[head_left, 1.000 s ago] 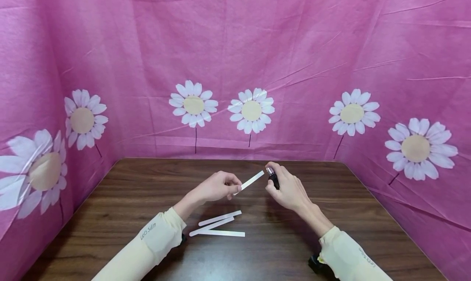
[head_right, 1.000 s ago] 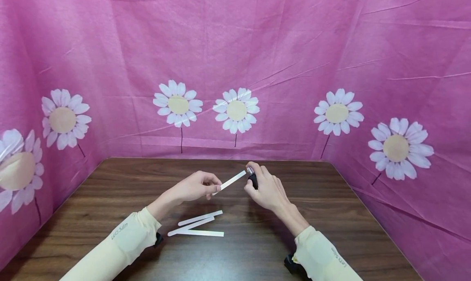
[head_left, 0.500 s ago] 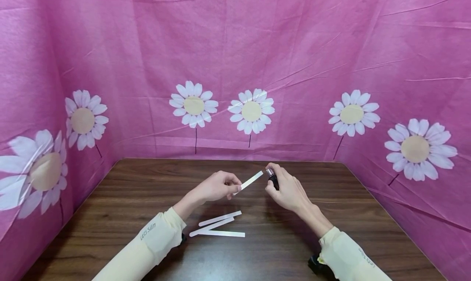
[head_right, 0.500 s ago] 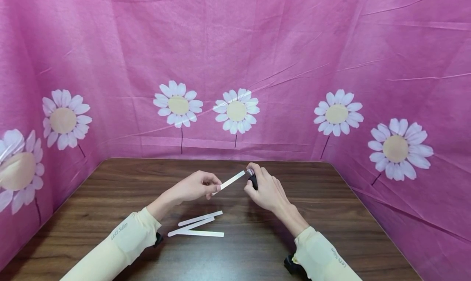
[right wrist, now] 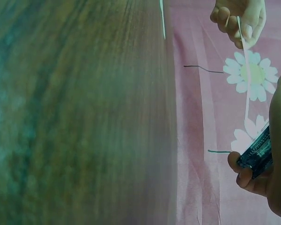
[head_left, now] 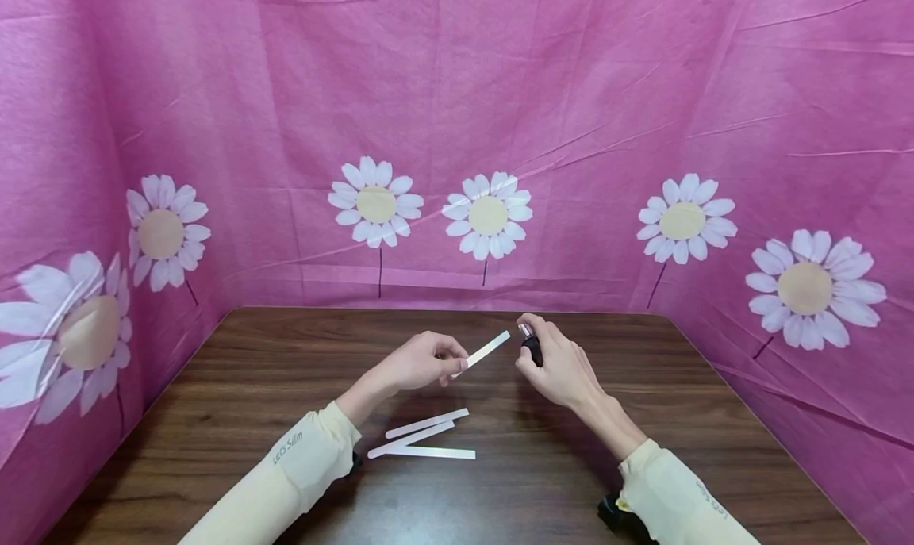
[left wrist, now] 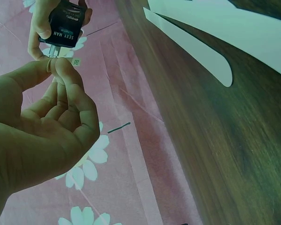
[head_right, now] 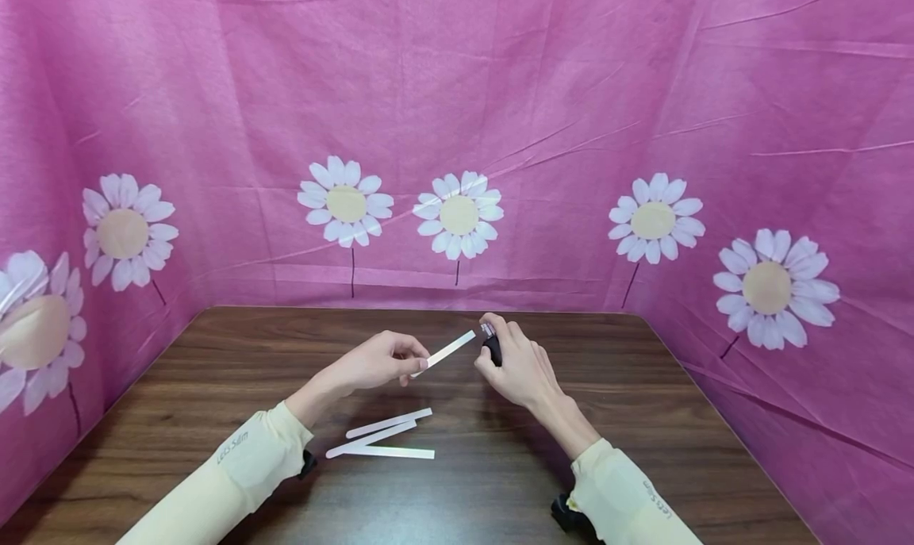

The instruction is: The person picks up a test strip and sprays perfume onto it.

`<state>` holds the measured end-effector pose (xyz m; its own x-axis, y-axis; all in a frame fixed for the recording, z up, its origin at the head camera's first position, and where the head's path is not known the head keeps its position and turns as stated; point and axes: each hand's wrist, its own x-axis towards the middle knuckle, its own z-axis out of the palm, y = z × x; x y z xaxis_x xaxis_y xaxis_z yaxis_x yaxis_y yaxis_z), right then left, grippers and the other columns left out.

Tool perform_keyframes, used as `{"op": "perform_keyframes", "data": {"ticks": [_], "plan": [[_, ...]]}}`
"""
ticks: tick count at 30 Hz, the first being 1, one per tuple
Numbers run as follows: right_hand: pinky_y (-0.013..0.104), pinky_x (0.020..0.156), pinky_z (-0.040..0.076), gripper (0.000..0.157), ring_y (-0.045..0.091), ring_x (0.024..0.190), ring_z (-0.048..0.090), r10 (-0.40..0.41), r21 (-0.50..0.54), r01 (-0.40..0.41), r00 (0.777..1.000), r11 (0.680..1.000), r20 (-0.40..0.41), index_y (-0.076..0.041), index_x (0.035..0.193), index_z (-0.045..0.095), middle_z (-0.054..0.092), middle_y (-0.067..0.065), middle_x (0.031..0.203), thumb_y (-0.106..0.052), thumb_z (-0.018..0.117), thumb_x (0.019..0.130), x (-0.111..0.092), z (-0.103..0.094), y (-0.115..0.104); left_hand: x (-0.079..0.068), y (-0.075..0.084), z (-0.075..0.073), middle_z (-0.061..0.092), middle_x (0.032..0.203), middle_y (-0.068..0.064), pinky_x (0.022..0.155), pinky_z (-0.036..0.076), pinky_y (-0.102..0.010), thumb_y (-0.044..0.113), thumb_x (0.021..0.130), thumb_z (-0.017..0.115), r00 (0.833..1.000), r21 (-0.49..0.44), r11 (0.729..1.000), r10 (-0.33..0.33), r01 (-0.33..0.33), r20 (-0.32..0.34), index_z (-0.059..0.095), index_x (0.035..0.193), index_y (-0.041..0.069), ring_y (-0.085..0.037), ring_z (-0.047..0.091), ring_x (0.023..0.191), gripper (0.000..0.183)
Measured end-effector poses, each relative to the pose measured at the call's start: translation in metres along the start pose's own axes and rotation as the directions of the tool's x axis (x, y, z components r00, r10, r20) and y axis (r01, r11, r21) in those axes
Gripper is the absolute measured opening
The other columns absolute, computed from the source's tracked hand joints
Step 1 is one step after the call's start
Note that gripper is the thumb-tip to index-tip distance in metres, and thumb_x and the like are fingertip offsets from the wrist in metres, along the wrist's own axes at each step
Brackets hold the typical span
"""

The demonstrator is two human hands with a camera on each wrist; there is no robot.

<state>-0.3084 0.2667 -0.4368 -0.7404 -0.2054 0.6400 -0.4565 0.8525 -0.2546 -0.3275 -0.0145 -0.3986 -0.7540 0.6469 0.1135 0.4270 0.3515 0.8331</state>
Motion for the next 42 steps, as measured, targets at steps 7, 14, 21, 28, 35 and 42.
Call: {"op": "perform_keyframes", "data": {"ticks": [7, 14, 21, 28, 35, 42], "plan": [[0.043, 0.053, 0.046, 0.049, 0.023, 0.064, 0.054, 0.015, -0.04, -0.015, 1.0, 0.999, -0.001, -0.024, 0.133, 0.053, 0.059, 0.002, 0.095, -0.027, 0.061, 0.085, 0.0002, 0.0012, 0.0008, -0.0003, -0.0009, -0.0004, 0.068, 0.08, -0.02, 0.06, 0.046, -0.027, 0.012, 0.098, 0.066, 1.0, -0.01, 1.0, 0.003, -0.003, 0.003, 0.072, 0.106, -0.001, -0.016, 0.064, 0.063, 0.017], [0.044, 0.053, 0.046, 0.048, 0.025, 0.063, 0.055, 0.054, -0.067, -0.053, 0.998, 0.996, 0.018, -0.026, 0.132, 0.053, 0.059, 0.003, 0.094, -0.029, 0.061, 0.084, -0.0012, 0.0022, 0.0014, 0.0003, -0.0008, -0.0001, 0.068, 0.079, -0.018, 0.061, 0.046, -0.027, 0.012, 0.098, 0.066, 1.0, -0.016, 1.0, 0.003, -0.003, 0.009, 0.072, 0.106, -0.001, -0.017, 0.064, 0.063, 0.017], [0.044, 0.055, 0.046, 0.045, 0.023, 0.066, 0.055, 0.039, -0.058, -0.037, 0.998, 0.998, 0.039, -0.026, 0.129, 0.054, 0.059, 0.0, 0.093, -0.028, 0.061, 0.084, -0.0016, 0.0021, 0.0003, 0.0013, -0.0021, 0.0001, 0.067, 0.075, -0.009, 0.061, 0.047, -0.028, 0.012, 0.098, 0.067, 1.0, -0.013, 1.0, 0.002, -0.002, 0.007, 0.073, 0.105, 0.001, -0.017, 0.064, 0.063, 0.015], [0.042, 0.054, 0.045, 0.044, 0.021, 0.065, 0.053, 0.034, -0.06, -0.032, 0.998, 0.998, 0.044, -0.026, 0.127, 0.054, 0.058, -0.001, 0.089, -0.028, 0.061, 0.084, -0.0017, 0.003, 0.0005, 0.0006, -0.0032, 0.0001, 0.067, 0.077, -0.014, 0.061, 0.046, -0.028, 0.013, 0.098, 0.067, 1.0, -0.018, 1.0, -0.007, 0.007, 0.012, 0.072, 0.106, 0.001, -0.02, 0.065, 0.065, 0.015], [0.041, 0.053, 0.045, 0.044, 0.021, 0.065, 0.053, 0.036, -0.065, -0.033, 0.998, 0.997, 0.047, -0.027, 0.127, 0.055, 0.058, -0.002, 0.09, -0.028, 0.061, 0.083, -0.0012, 0.0027, 0.0, -0.0001, -0.0031, 0.0004, 0.067, 0.078, -0.014, 0.061, 0.046, -0.028, 0.013, 0.098, 0.067, 1.0, -0.021, 1.0, -0.004, 0.005, 0.014, 0.071, 0.108, -0.003, -0.019, 0.064, 0.065, 0.019], [0.042, 0.053, 0.045, 0.044, 0.022, 0.064, 0.053, 0.042, -0.073, -0.039, 0.998, 0.997, 0.049, -0.027, 0.126, 0.055, 0.059, -0.001, 0.09, -0.028, 0.061, 0.083, -0.0015, 0.003, -0.0003, -0.0002, -0.0035, 0.0008, 0.067, 0.08, -0.017, 0.061, 0.046, -0.028, 0.013, 0.099, 0.067, 1.0, -0.021, 1.0, -0.009, 0.01, 0.015, 0.072, 0.107, -0.001, -0.018, 0.064, 0.065, 0.017]]}}
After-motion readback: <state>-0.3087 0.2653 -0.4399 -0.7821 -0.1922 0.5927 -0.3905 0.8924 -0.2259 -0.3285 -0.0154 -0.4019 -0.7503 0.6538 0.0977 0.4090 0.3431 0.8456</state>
